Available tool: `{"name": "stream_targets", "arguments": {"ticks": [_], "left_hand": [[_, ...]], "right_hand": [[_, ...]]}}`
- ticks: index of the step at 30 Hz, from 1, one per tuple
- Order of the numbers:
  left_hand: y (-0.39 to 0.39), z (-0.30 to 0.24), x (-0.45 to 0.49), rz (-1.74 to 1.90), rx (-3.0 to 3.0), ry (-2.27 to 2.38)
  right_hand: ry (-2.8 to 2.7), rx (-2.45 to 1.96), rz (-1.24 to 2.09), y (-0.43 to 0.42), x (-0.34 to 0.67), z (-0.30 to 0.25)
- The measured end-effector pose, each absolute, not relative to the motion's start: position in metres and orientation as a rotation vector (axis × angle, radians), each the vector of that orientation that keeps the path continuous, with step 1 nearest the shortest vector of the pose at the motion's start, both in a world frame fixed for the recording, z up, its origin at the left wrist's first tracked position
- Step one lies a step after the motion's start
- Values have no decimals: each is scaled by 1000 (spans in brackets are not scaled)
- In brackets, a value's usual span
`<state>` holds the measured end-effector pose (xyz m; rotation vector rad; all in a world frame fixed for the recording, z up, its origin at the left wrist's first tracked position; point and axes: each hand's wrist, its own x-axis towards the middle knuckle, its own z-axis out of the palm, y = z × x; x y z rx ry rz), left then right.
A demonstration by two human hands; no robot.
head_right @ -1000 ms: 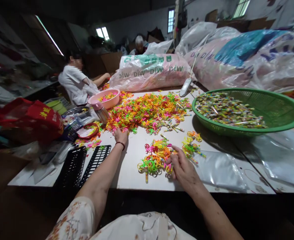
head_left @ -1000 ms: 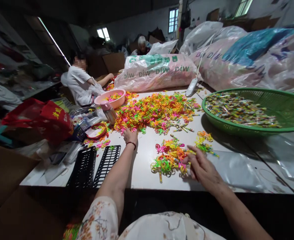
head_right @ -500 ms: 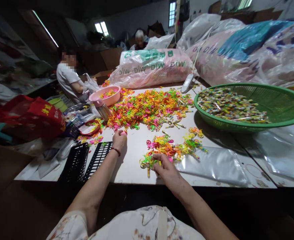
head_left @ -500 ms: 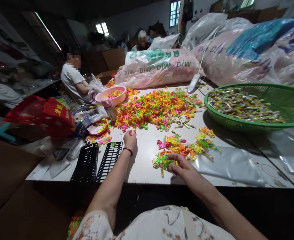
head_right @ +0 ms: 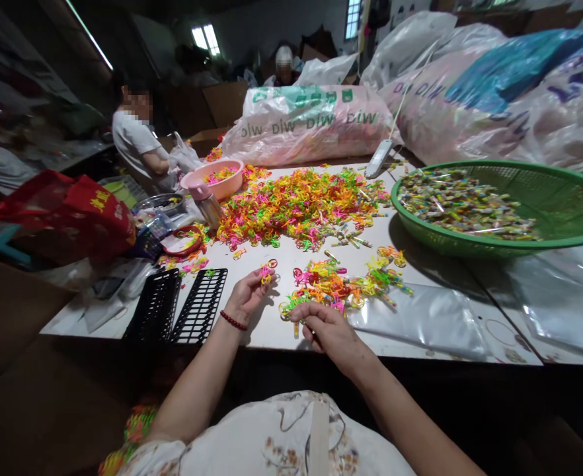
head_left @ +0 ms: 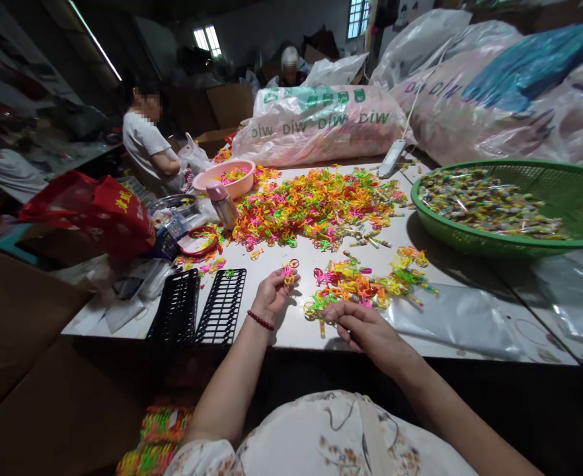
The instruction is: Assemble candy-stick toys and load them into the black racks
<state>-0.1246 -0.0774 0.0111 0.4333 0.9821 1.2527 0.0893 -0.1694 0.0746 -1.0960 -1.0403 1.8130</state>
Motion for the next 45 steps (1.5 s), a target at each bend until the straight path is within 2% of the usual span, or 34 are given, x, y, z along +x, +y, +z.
{"name": "stream_targets", "arguments": {"ticks": [6, 12, 17, 25, 30, 45], "left_hand": [[-92, 20, -127, 1137, 414, 779], [-106, 26, -108, 1180, 563, 918], [-129, 37, -84, 1193, 767, 987], [-151, 53, -59, 1282, 801, 1057], [-158, 53, -52, 1277, 811, 1082], [-160, 48, -48, 1278, 856, 1114]], "right_hand": [[-857, -980, 1893, -169, 96, 81], [-1003, -1129, 1800, -166, 93, 72], [-952, -1069, 1760, -163, 91, 67], [-1307, -1185, 1395, -169, 86, 61], [-1405, -1194, 1323, -171, 84, 58], [-1199, -1066, 1659, -167, 89, 55]]}}
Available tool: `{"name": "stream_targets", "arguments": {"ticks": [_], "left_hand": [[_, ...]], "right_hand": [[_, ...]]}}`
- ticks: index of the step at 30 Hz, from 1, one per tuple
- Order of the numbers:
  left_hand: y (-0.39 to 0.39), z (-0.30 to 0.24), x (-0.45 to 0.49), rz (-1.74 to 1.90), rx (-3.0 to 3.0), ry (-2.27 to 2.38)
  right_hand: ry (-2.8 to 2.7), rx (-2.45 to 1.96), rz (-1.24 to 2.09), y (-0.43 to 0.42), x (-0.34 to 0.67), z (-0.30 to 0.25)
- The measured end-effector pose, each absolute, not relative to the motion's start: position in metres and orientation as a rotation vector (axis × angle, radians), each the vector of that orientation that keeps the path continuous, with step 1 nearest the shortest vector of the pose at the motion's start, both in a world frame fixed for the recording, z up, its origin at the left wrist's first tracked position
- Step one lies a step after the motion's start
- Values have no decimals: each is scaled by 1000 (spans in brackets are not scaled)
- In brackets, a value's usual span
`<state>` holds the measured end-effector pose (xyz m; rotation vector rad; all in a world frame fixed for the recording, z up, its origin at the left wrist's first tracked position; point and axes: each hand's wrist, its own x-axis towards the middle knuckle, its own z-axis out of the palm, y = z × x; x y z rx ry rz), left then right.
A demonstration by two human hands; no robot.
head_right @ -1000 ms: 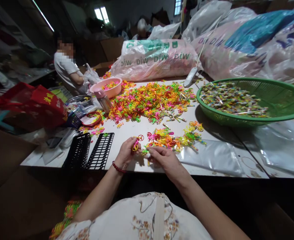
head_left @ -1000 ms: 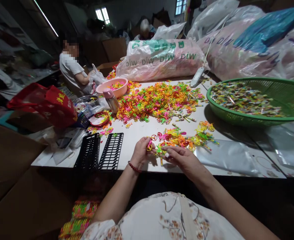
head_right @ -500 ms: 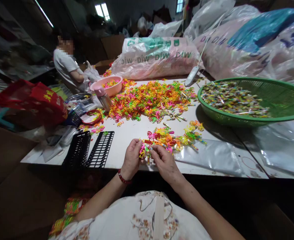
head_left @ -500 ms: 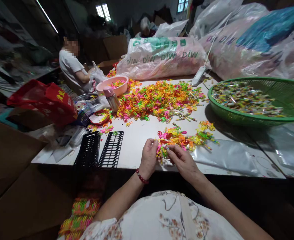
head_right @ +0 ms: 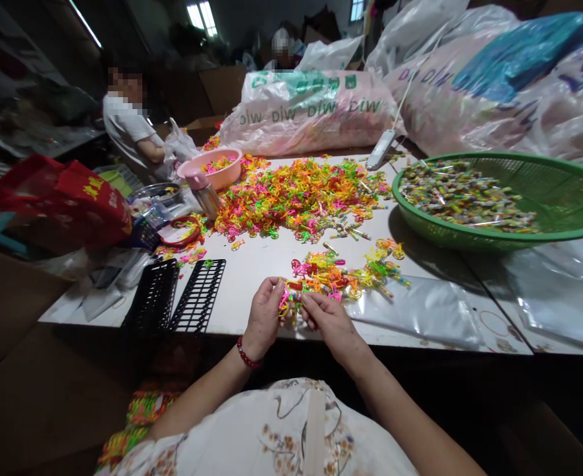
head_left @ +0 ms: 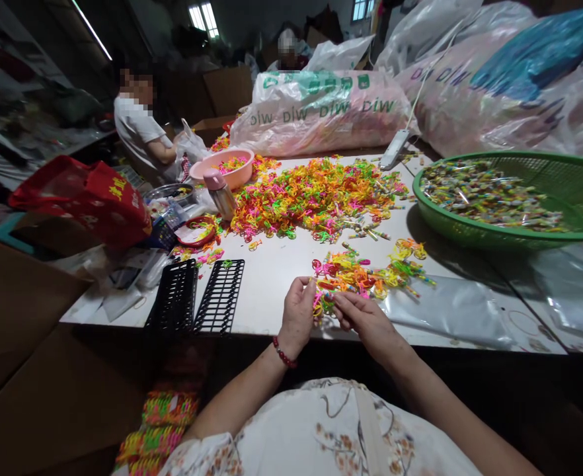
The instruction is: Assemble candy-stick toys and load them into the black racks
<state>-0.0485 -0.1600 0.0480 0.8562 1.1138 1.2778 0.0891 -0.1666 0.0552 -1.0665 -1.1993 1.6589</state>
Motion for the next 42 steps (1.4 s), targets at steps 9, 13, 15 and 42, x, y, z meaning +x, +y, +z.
{"name": "stream_targets", "arguments": {"ticks": [9, 13, 15, 42], "left_hand": [[-160, 46, -46, 1297, 828, 1140], [-158, 41, -50, 1322, 989, 1235], [-157, 39, -52, 1328, 1085, 1302], [-1, 18, -201, 682, 1680, 2456]], "right_hand": [[-1496, -1188, 1384, -166, 95, 55], [-1622, -1168, 1326, -167, 96, 61], [-1687, -1144, 1297, -169, 94, 62], [-2225, -1765, 48, -54, 183, 68]]}}
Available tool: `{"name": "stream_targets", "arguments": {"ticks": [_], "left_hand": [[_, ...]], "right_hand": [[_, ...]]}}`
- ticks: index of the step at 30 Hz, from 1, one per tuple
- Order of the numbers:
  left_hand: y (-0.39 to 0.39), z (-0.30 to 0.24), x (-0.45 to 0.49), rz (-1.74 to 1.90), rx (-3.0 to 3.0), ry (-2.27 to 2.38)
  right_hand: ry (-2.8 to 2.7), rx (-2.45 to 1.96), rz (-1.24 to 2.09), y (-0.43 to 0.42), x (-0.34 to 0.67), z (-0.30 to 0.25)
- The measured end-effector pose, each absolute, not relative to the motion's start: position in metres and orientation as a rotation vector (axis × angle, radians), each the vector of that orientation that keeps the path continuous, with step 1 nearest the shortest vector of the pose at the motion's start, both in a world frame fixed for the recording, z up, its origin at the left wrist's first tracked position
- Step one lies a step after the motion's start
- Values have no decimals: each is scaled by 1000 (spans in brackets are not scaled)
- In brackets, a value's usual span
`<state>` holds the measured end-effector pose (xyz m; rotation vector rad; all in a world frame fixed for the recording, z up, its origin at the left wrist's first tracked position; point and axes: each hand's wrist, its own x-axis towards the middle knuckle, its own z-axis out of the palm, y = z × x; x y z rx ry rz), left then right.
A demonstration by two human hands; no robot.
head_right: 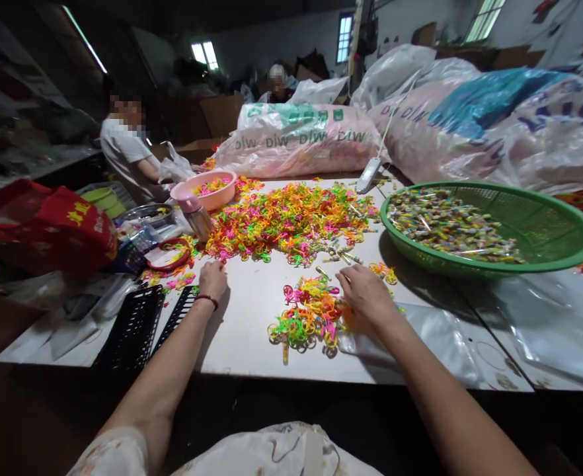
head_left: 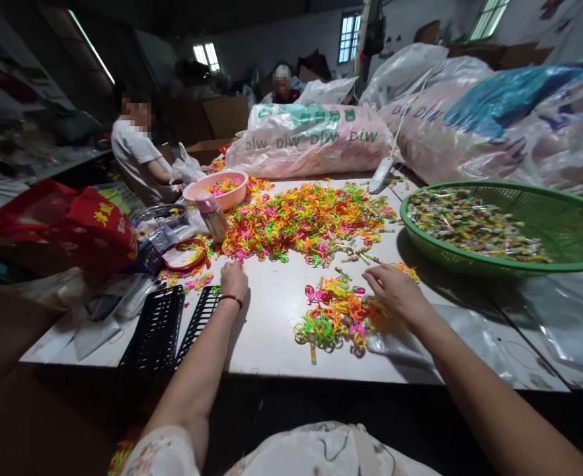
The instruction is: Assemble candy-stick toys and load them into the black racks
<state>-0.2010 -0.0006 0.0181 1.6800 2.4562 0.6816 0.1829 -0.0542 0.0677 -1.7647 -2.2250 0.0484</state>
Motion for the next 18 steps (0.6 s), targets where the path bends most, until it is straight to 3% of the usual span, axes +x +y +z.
{"name": "stream_targets", "arguments": {"ticks": [5, 8, 13, 18], "left_hand": [[-13, 52, -235, 956, 1530, 2690], [-11, 58, -217, 1234, 1624, 2214], [9, 39, -125, 1147, 1788, 1631], [29, 25, -47, 1113, 1776, 1349]], "right_hand": [[-2428, -1976, 220, 5, 160, 69], [-2455, -1983, 315, 27, 150, 58], [-2413, -2010, 458, 37, 141, 46], [-2218, -2012, 372, 15, 146, 56]]}}
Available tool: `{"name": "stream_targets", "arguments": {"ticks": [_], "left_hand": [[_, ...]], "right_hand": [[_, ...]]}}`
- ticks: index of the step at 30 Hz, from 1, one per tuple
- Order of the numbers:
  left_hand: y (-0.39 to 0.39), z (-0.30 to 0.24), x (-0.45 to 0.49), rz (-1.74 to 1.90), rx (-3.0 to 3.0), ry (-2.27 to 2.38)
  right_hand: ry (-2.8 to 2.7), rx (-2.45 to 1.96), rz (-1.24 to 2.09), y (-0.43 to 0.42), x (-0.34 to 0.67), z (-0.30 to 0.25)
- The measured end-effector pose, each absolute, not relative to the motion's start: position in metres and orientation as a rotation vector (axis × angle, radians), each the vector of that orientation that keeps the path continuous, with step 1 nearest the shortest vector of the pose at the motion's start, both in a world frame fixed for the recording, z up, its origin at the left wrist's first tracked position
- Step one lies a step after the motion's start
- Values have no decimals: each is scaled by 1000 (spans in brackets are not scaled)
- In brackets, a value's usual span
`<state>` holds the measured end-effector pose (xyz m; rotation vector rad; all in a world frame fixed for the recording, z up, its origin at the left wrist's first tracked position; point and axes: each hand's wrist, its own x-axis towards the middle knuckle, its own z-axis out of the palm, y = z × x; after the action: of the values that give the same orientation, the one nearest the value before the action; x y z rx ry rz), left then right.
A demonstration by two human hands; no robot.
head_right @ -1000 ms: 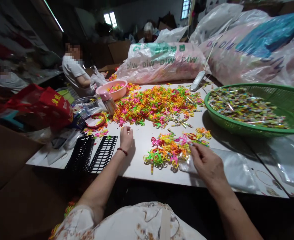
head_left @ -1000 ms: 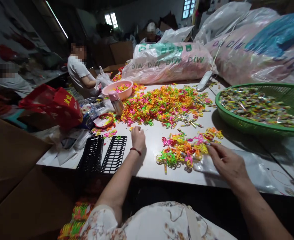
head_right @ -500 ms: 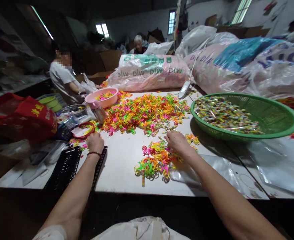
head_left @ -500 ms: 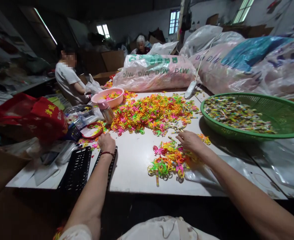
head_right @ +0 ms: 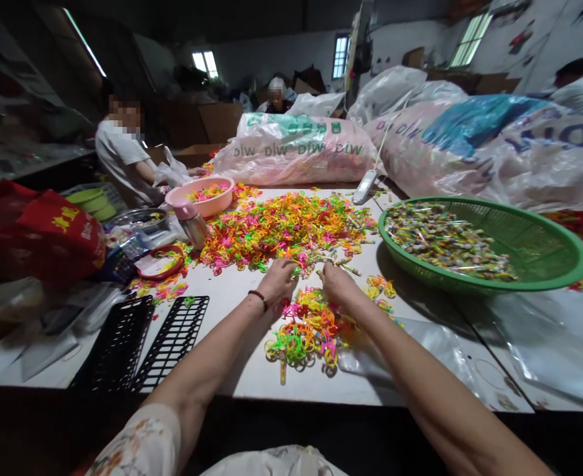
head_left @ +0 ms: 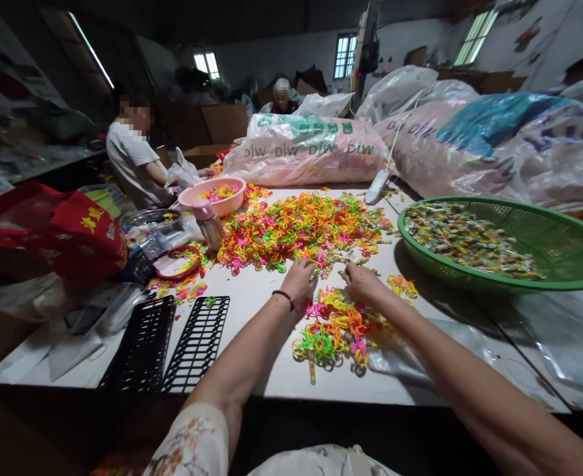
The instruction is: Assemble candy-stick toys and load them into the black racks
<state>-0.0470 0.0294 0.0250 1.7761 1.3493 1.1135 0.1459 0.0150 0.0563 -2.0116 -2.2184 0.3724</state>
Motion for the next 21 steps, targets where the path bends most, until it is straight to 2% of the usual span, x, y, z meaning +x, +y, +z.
{"name": "stream_targets", "arguments": {"ticks": [3, 9, 15, 21], "left_hand": [[37, 20, -32, 1145, 1680, 1311], [25, 15, -51, 1244, 1426, 1351], [-33, 40, -76, 1232, 1033, 1150], [-93, 57, -75, 1261, 695, 961]], "right_hand": [[-2107, -1946, 397, -10, 153, 67], [-1636, -1488, 836, -73, 155, 79], [-1492, -1302, 1125, -109, 127, 72], [-1424, -1192, 1277, -118, 92, 57]]}}
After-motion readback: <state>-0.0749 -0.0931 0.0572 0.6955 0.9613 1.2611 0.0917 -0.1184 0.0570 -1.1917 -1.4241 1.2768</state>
